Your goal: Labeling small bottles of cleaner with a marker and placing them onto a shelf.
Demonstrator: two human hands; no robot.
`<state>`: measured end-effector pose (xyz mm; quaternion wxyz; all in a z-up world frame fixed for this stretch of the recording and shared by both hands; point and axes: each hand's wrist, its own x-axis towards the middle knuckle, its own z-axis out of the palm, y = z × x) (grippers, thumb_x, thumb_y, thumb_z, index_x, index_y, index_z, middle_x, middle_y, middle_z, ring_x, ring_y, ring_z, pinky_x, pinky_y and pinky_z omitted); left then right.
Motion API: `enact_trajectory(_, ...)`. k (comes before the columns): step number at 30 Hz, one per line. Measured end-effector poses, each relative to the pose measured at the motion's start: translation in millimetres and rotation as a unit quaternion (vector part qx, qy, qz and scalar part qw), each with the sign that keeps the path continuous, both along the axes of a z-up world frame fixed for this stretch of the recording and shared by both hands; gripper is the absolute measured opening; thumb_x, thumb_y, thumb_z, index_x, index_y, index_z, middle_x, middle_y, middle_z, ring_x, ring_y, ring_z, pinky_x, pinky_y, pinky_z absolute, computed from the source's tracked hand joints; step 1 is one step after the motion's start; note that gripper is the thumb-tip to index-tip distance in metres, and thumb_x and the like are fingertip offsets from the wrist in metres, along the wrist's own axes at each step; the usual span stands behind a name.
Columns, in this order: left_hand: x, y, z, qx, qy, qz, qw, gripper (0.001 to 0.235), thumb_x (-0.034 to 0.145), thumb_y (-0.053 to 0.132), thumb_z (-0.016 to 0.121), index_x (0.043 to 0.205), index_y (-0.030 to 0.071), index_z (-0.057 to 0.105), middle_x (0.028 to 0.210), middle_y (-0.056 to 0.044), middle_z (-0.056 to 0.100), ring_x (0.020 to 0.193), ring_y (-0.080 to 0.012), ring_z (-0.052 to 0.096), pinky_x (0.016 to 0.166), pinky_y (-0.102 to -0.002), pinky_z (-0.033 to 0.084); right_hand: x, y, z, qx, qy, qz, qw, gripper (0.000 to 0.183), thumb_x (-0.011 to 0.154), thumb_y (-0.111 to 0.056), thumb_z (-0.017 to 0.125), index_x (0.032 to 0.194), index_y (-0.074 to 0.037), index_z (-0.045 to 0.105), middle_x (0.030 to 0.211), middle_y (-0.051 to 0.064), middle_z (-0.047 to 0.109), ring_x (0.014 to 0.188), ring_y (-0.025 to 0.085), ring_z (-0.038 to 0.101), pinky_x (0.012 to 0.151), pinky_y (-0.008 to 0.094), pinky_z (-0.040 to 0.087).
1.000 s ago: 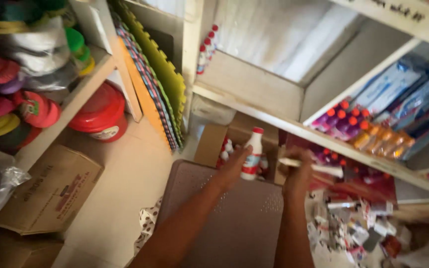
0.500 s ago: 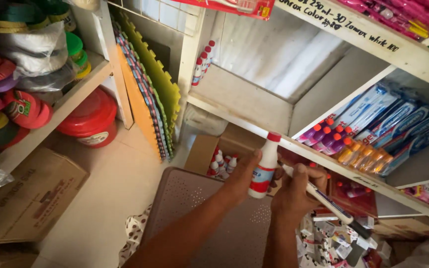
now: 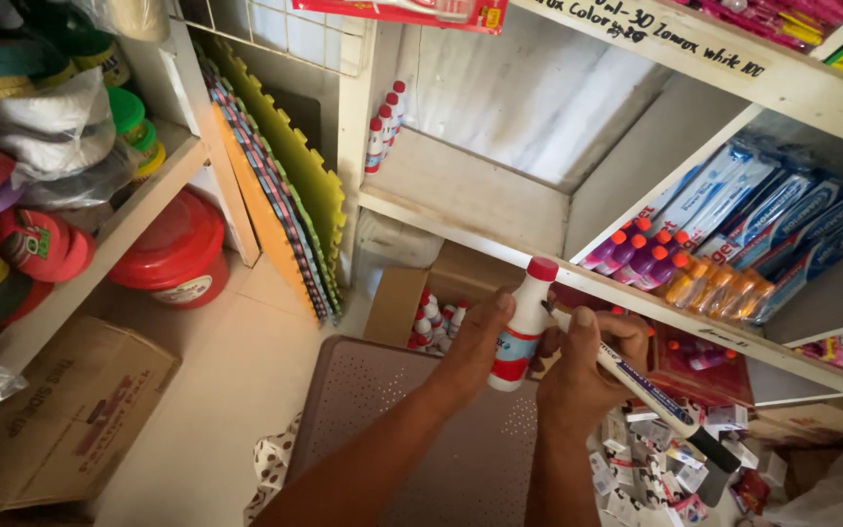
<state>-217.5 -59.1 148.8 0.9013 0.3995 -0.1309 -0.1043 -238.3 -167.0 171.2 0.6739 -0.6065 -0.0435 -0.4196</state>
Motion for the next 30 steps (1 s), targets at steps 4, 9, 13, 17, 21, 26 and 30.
enact_trajectory(4,2.3,-1.5,-6.4,0.035,-0.019,0.013,0.999,0.051,0.107,0.052,0.043,0.122,0.007,0.061,0.092,-0.006,0.069,0.076,-0.0138,0.067,0.068,-0.031,0.057,-0.9,3.8,9.6,0.006,0.036,-0.02,0.999,0.017,0.102,-0.008,0.07,0.095,-0.006,0.055,0.088,0.002,0.059,0.071,0.007,0.055,0.061,0.025,0.053)
enact_trajectory(9,8.9,-6.8,-30.4,0.039,-0.034,0.024,0.998,0.058,0.112,0.057,0.045,0.113,0.002,0.063,0.092,-0.007,0.068,0.079,-0.0134,0.064,0.071,-0.031,0.055,-0.2,1.3,5.9,-0.056,0.024,-0.042,0.997,0.016,0.105,-0.005,0.07,0.099,-0.004,0.055,0.091,0.003,0.058,0.073,0.007,0.054,0.065,0.023,0.049)
enact_trajectory(13,2.6,1.5,-8.4,0.036,0.0,0.003,0.999,0.057,0.106,0.059,0.046,0.111,0.005,0.063,0.089,-0.009,0.07,0.073,-0.0158,0.068,0.066,-0.033,0.058,-3.3,5.5,16.1,-0.086,0.043,-0.049,0.994,0.016,0.102,-0.004,0.069,0.097,-0.004,0.054,0.085,0.005,0.059,0.065,0.009,0.058,0.058,0.025,0.05)
enact_trajectory(17,0.3,5.0,1.0,-0.024,0.036,-0.033,0.999,0.056,0.104,0.059,0.044,0.115,0.008,0.065,0.089,-0.01,0.071,0.072,-0.0174,0.069,0.064,-0.034,0.059,-4.5,8.1,22.8,-0.005,0.008,0.056,0.998,0.016,0.102,-0.006,0.066,0.096,-0.006,0.052,0.081,0.007,0.061,0.062,0.013,0.06,0.058,0.028,0.053)
enact_trajectory(21,3.8,0.4,-11.9,-0.033,-0.025,-0.05,0.998,0.065,0.108,0.06,0.042,0.114,0.001,0.068,0.094,-0.01,0.072,0.079,-0.0168,0.07,0.069,-0.032,0.058,4.9,-6.1,3.0,0.028,-0.01,0.007,1.0,0.018,0.105,-0.01,0.068,0.1,-0.005,0.052,0.094,0.006,0.061,0.08,0.012,0.062,0.074,0.029,0.058)
enact_trajectory(26,5.8,-2.5,-12.2,-0.054,0.008,-0.062,0.997,0.065,0.108,0.06,0.04,0.114,0.002,0.069,0.094,-0.008,0.072,0.079,-0.0162,0.069,0.068,-0.033,0.058,7.3,-11.5,-10.2,0.021,-0.001,-0.013,1.0,0.02,0.106,-0.01,0.071,0.102,-0.004,0.053,0.092,0.005,0.06,0.081,0.01,0.057,0.078,0.028,0.055)
enact_trajectory(30,6.9,-2.6,-13.7,-0.031,0.031,-0.061,0.997,0.067,0.107,0.061,0.041,0.112,0.001,0.07,0.093,-0.01,0.073,0.078,-0.0176,0.071,0.069,-0.033,0.059,3.4,-3.2,0.9,0.036,0.009,-0.001,0.999,0.019,0.103,-0.013,0.071,0.099,-0.006,0.053,0.092,0.003,0.059,0.081,0.009,0.058,0.075,0.026,0.056)
